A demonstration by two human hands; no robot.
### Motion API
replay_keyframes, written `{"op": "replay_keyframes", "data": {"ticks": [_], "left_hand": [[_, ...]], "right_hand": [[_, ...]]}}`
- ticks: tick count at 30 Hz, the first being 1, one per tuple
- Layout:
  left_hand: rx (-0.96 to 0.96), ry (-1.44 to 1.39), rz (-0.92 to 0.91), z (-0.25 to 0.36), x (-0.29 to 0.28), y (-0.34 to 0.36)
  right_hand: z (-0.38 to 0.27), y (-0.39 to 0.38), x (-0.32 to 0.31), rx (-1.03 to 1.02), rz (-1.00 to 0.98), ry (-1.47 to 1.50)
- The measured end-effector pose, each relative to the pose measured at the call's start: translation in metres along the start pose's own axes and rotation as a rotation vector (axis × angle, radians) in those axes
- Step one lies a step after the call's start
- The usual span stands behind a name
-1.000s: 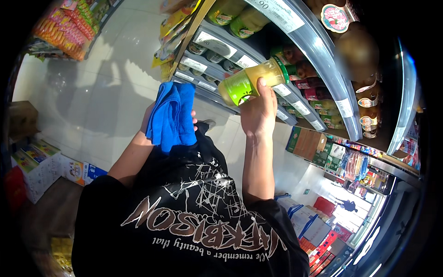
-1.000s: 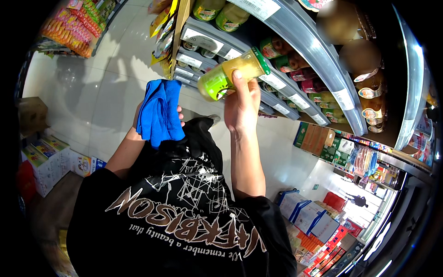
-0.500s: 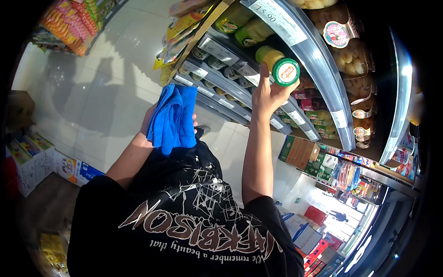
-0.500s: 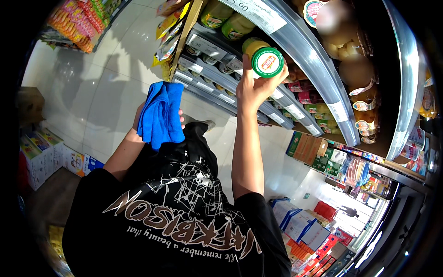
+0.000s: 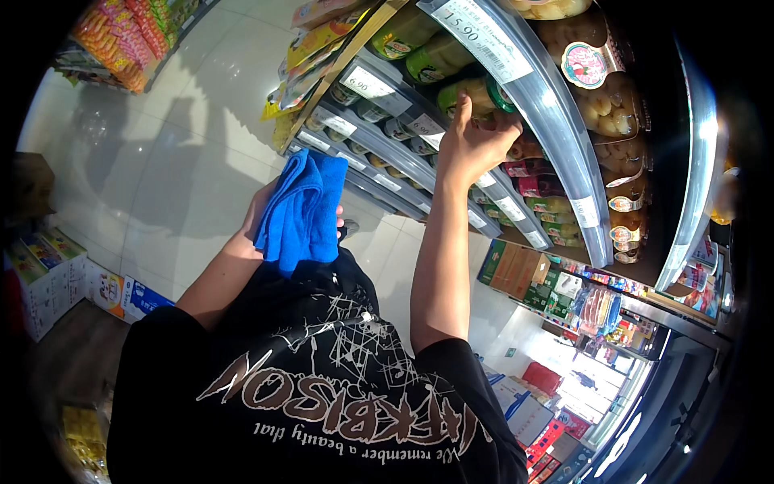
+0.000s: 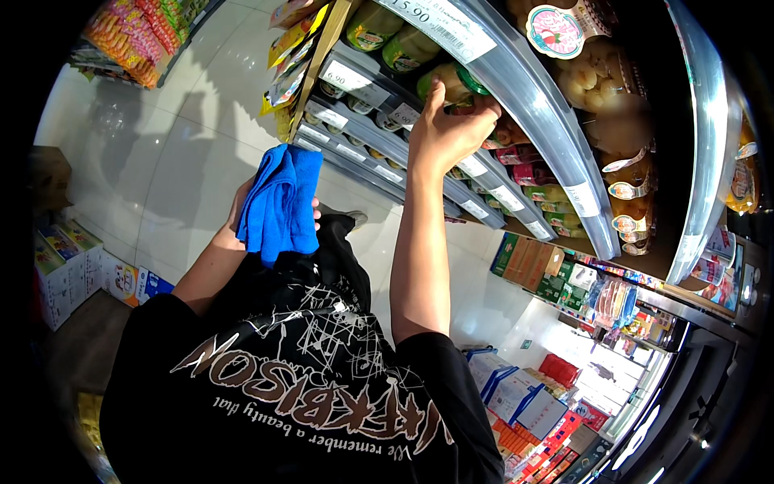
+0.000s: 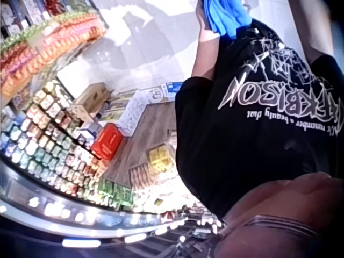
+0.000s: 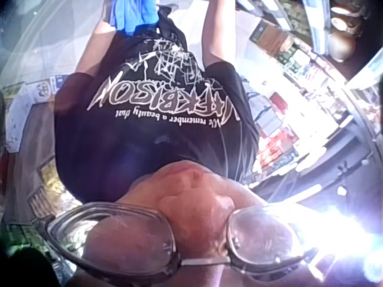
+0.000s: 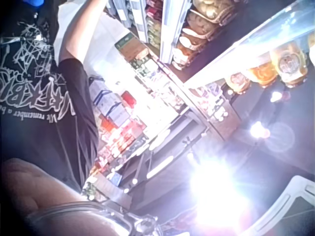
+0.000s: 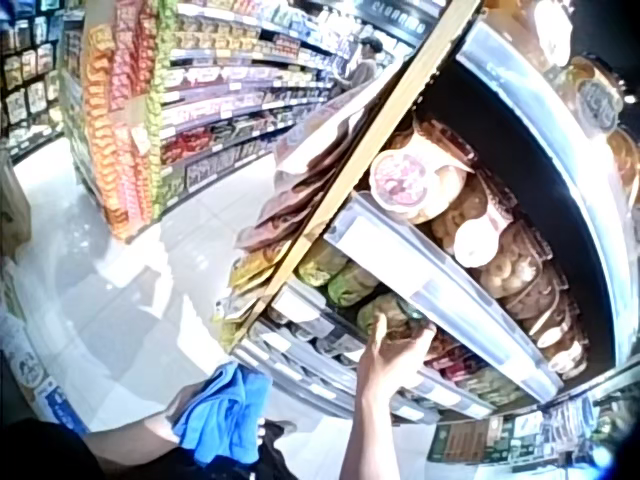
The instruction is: The person wipes the lids of several jars on a refrigerated shelf using a blue cloth. They pick up each jar, wipe the lid, and place it back on the shelf.
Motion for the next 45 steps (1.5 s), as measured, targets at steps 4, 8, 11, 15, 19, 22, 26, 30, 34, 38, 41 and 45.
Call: {"op": "replay_keyframes", "data": {"ticks": [4, 8, 11, 15, 19, 22, 26, 30, 34, 38, 41, 45], "left_hand": [[-0.007, 0.036, 0.035, -0.001, -0.001, 0.0], [-0.01, 0.001, -0.008, -0.001, 0.008, 0.0], [0.0, -0.011, -0.029, -0.001, 0.006, 0.0], [-0.003, -0.045, -0.027, 0.001, 0.003, 0.001], [0.021, -0.069, -0.005, 0.004, -0.003, -0.002], [0.03, -0.085, -0.012, 0.006, -0.002, -0.002], [0.041, -0.06, -0.003, 0.005, 0.008, -0.007], [0.037, -0.018, -0.04, 0.003, 0.009, -0.007], [0.034, -0.019, -0.069, 0.002, 0.016, -0.009], [0.047, -0.036, -0.085, 0.003, 0.014, -0.01], [0.055, -0.021, -0.062, 0.003, 0.013, -0.012], [0.047, -0.027, -0.054, 0.003, 0.017, -0.011]], "right_hand": [[-0.01, 0.003, -0.005, -0.217, 0.221, -0.425], [-0.008, 0.006, -0.003, -0.08, 0.159, -0.503], [-0.004, 0.009, 0.001, 0.013, 0.071, -0.457], [-0.001, 0.006, -0.002, -0.052, 0.096, -0.453], [-0.012, -0.013, -0.01, -0.035, 0.125, -0.173], [-0.015, -0.025, -0.002, 0.042, -0.028, 0.116], [-0.035, -0.014, 0.034, 0.058, -0.209, 0.061], [-0.036, 0.007, 0.055, 0.026, -0.21, -0.04], [-0.035, 0.019, 0.062, 0.157, -0.242, -0.038], [-0.027, 0.019, 0.065, 0.12, -0.174, -0.149], [-0.027, 0.016, 0.058, 0.064, -0.12, -0.188], [-0.042, 0.01, 0.044, 0.038, -0.137, -0.321]]}}
Point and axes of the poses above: each hand's wrist, its own y-axis towards the middle knuckle, its own x-axis out of the palm, z = x × y, the point moved 6 cm from there along y, towards the middle knuckle, and after that the axes turned 4 degrees about -y, right-handed, at the moved point
